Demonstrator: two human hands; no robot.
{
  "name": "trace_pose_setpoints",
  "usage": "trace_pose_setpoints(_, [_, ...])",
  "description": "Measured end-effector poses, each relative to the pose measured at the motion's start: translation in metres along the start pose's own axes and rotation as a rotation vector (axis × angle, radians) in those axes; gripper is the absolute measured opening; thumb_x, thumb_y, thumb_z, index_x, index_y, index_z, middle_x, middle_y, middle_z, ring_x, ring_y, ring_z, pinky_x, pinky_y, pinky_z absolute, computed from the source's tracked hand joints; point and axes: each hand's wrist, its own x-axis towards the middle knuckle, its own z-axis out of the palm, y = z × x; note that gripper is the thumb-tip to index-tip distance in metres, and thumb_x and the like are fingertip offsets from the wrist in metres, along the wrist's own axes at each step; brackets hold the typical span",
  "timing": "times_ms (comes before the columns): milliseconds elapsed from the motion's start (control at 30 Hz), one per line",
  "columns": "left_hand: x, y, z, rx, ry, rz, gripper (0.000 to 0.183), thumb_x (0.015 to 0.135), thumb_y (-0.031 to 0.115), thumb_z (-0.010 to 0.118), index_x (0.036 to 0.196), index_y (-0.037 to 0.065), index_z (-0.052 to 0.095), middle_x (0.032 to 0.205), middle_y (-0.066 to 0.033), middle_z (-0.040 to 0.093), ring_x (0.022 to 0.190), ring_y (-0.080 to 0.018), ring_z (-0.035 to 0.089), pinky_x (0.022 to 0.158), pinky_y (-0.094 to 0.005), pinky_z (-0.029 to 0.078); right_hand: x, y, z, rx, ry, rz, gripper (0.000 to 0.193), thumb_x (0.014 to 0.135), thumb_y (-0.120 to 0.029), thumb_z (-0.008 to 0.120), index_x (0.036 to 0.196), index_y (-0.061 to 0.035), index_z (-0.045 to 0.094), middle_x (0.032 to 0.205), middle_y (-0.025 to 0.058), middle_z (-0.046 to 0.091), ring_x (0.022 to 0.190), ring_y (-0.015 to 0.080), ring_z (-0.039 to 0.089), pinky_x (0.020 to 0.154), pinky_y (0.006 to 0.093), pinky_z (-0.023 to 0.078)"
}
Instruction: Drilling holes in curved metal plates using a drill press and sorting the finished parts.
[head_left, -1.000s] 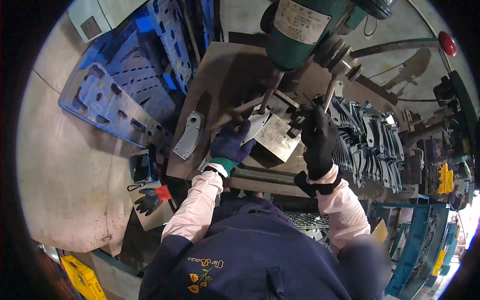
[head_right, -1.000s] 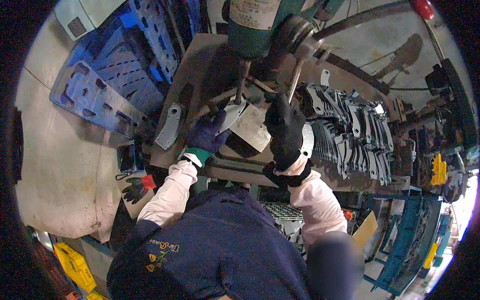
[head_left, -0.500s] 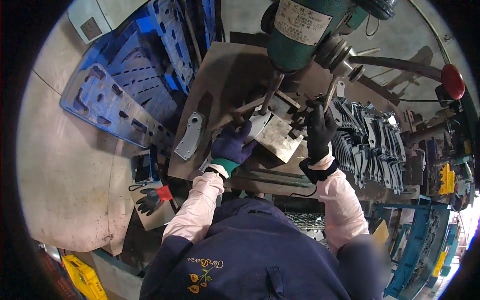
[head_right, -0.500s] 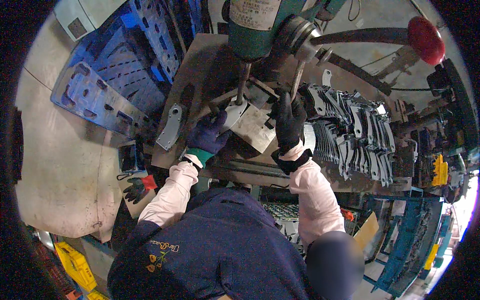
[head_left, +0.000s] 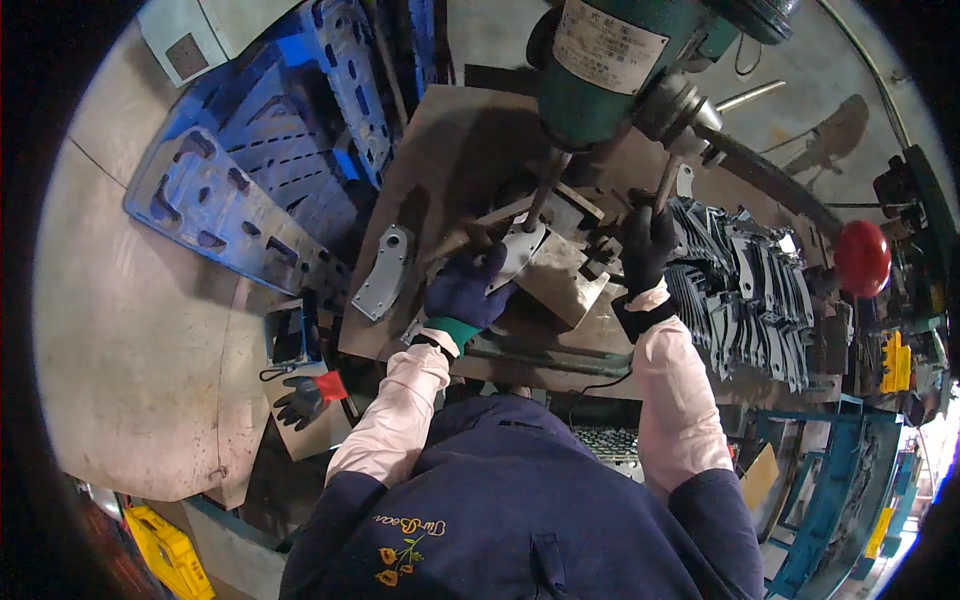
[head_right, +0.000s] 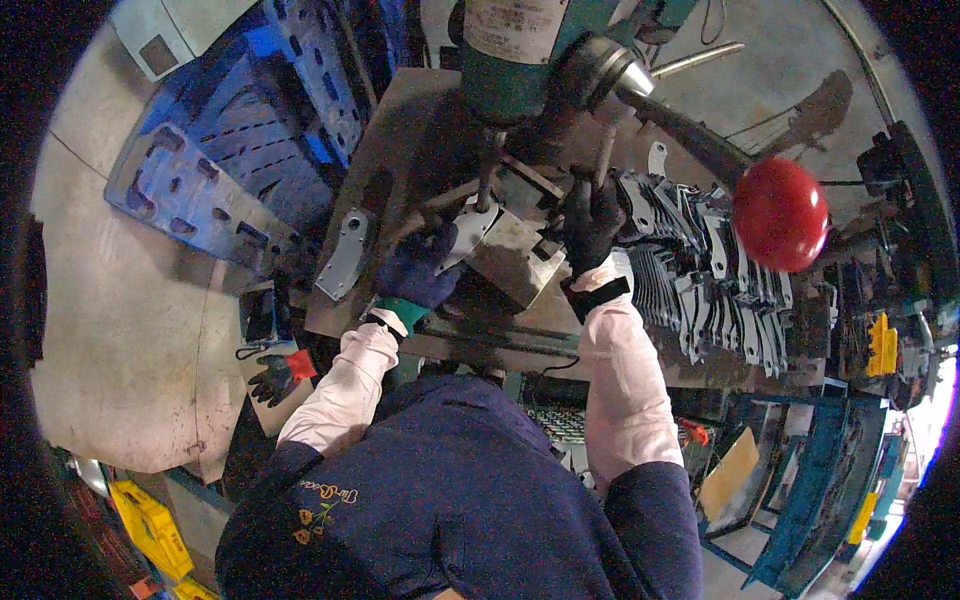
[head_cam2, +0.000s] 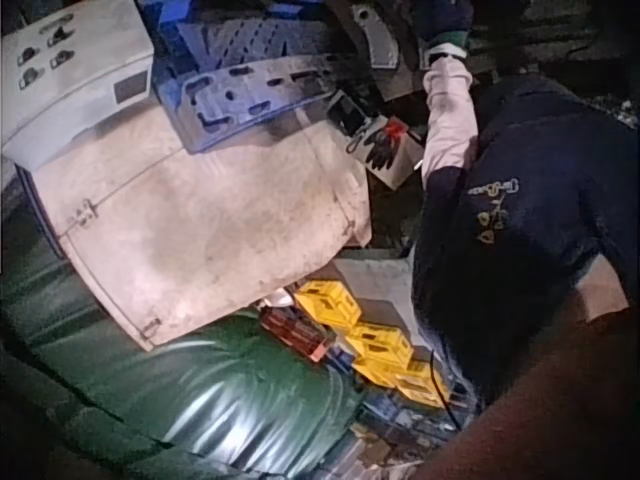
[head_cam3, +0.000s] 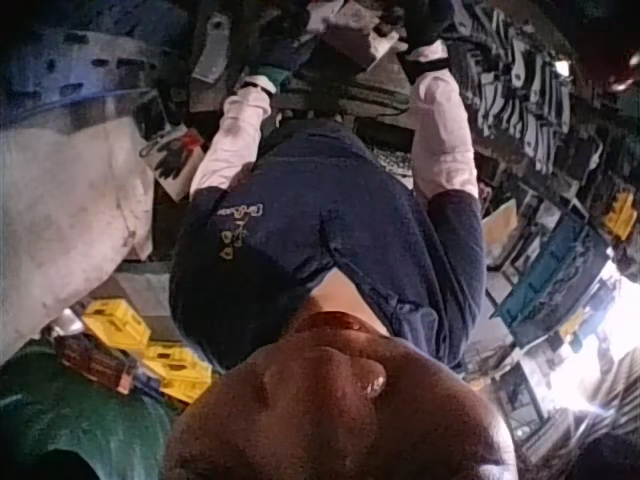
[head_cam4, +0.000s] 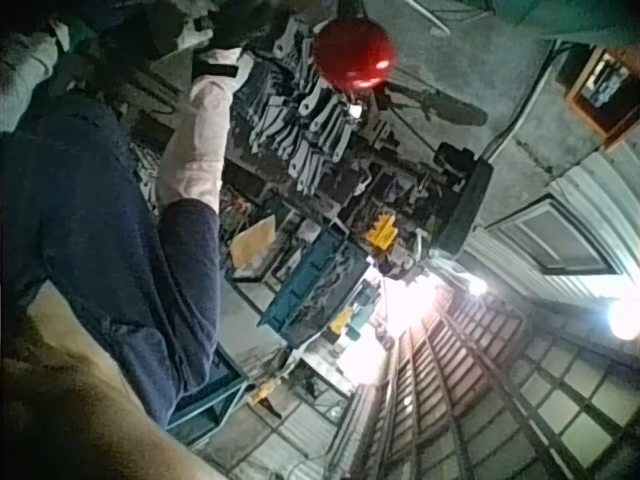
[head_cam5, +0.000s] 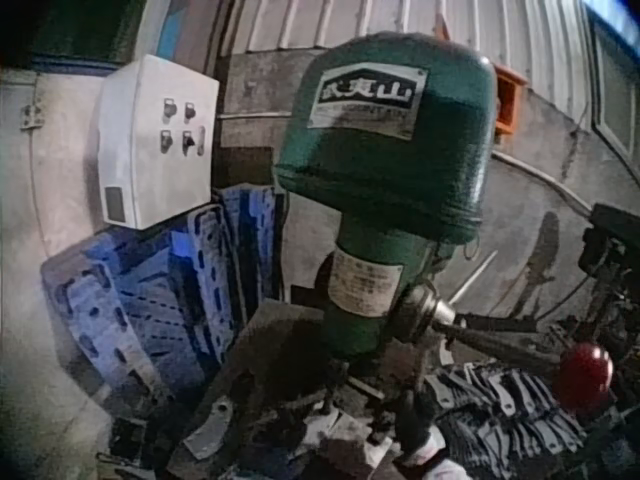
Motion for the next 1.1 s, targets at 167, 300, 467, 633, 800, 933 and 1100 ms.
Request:
trace_pose_setpoints(167, [-0.004, -0.003, 0.003, 0.035, 0.029, -0.012, 0.068, 0.077, 0.043, 0.069, 0.139, 0.027, 0.045, 0.126, -0.0150, 0.056, 0.115, -0.0355, 0.054, 0.091, -0.0455, 0.048, 0.011, 0.020, -0.004, -0.069, 0.012, -0.125, 0.015, 0.094, -0.008, 0.057, 0.099, -0.0002, 0.068, 0.069, 0.0041, 0.061, 0.059, 0.0108, 0.057, 0.053, 0.0278, 0.045])
trace_pose_setpoints(300, [-0.004, -0.004, 0.004, -0.025, 0.017, -0.016, 0.066, 0.077, 0.042, 0.069, 0.138, 0.026, 0.047, 0.125, -0.0154, 0.057, 0.115, -0.0359, 0.055, 0.091, -0.0457, 0.048, 0.018, 0.031, -0.008, -0.205, 0.038, -0.214, 0.016, 0.094, -0.009, 0.056, 0.099, -0.0003, 0.068, 0.068, 0.0080, 0.062, 0.059, 0.0138, 0.059, 0.054, 0.0301, 0.046])
trace_pose_setpoints(467, [-0.005, -0.010, 0.009, -0.072, 0.055, 0.015, 0.065, 0.077, 0.042, 0.070, 0.136, 0.026, 0.049, 0.125, -0.0159, 0.057, 0.113, -0.0369, 0.055, 0.091, -0.0464, 0.048, 0.026, 0.038, -0.009, -0.220, -0.006, -0.228, 0.018, 0.095, -0.012, 0.054, 0.102, -0.0010, 0.067, 0.070, 0.0059, 0.060, 0.060, 0.0130, 0.056, 0.055, 0.0283, 0.044])
trace_pose_setpoints(633, [-0.005, -0.013, 0.012, -0.052, 0.047, 0.004, 0.064, 0.077, 0.043, 0.070, 0.136, 0.027, 0.049, 0.127, -0.0167, 0.056, 0.111, -0.0378, 0.057, 0.087, -0.0476, 0.050, 0.060, 0.078, -0.024, 0.000, -0.089, -0.034, 0.021, 0.095, -0.012, 0.053, 0.113, -0.0031, 0.062, 0.075, -0.0023, 0.056, 0.065, 0.0061, 0.051, 0.058, 0.0232, 0.040])
trace_pose_setpoints(800, [-0.001, 0.002, -0.002, 0.026, -0.075, -0.056, 0.064, 0.082, 0.045, 0.067, 0.138, 0.021, 0.048, 0.131, -0.0137, 0.056, 0.118, -0.0360, 0.054, 0.095, -0.0477, 0.047, 0.145, 0.122, -0.077, -0.989, -0.178, -0.641, 0.039, 0.090, -0.021, 0.061, 0.124, -0.0032, 0.052, 0.086, 0.0093, 0.060, 0.074, 0.0220, 0.058, 0.066, 0.0375, 0.047])
trace_pose_setpoints(933, [-0.005, 0.001, -0.002, 0.094, -0.074, -0.099, 0.062, 0.081, 0.049, 0.064, 0.138, 0.029, 0.047, 0.129, -0.0174, 0.055, 0.111, -0.0382, 0.057, 0.088, -0.0490, 0.050, 0.175, 0.097, -0.063, -0.793, -0.062, -0.585, 0.030, 0.088, -0.020, 0.055, 0.113, -0.0039, 0.055, 0.090, 0.0214, 0.063, 0.074, 0.0393, 0.062, 0.062, 0.0472, 0.051])
trace_pose_setpoints(1100, [-0.008, -0.002, 0.000, 0.087, -0.076, -0.063, 0.063, 0.083, 0.051, 0.062, 0.136, 0.020, 0.049, 0.131, -0.0149, 0.056, 0.115, -0.0387, 0.055, 0.093, -0.0506, 0.047, 0.190, 0.078, -0.069, -1.075, -0.104, -0.625, 0.058, 0.089, -0.029, 0.057, 0.126, 0.0050, 0.029, 0.100, 0.0303, 0.057, 0.083, 0.0445, 0.059, 0.072, 0.0534, 0.049])
